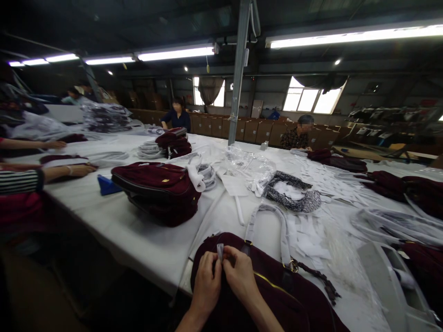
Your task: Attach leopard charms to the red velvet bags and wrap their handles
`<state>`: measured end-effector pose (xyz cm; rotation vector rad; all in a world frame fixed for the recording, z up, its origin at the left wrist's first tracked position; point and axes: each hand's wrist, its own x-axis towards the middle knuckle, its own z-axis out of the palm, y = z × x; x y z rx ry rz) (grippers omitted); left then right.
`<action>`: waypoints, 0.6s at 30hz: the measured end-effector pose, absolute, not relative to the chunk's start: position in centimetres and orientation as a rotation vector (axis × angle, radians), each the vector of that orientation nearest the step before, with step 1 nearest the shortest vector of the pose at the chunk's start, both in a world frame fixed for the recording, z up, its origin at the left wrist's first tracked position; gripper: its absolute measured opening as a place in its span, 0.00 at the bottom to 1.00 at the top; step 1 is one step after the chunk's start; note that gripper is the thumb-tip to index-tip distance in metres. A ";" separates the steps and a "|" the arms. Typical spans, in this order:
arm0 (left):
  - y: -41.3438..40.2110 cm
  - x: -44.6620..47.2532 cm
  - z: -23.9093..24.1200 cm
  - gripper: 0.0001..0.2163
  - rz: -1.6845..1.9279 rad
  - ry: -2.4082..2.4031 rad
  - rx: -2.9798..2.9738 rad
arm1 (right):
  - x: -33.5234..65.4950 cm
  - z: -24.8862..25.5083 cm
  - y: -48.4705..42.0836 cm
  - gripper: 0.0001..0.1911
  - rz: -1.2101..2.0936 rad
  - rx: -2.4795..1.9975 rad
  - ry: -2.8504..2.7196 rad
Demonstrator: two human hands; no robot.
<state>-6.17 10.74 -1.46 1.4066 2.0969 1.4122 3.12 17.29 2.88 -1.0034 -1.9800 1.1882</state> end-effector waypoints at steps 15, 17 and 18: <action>10.6 -6.8 -1.4 0.11 1.439 1.970 1.264 | 4.0 2.4 17.0 0.04 1.029 -0.842 -2.032; 10.5 -7.3 -1.0 0.15 1.514 1.854 1.150 | 4.2 2.7 17.2 0.04 1.068 -0.820 -2.023; 10.5 -7.5 -0.8 0.18 1.530 1.778 1.121 | 4.3 2.8 17.3 0.05 1.088 -0.810 -2.019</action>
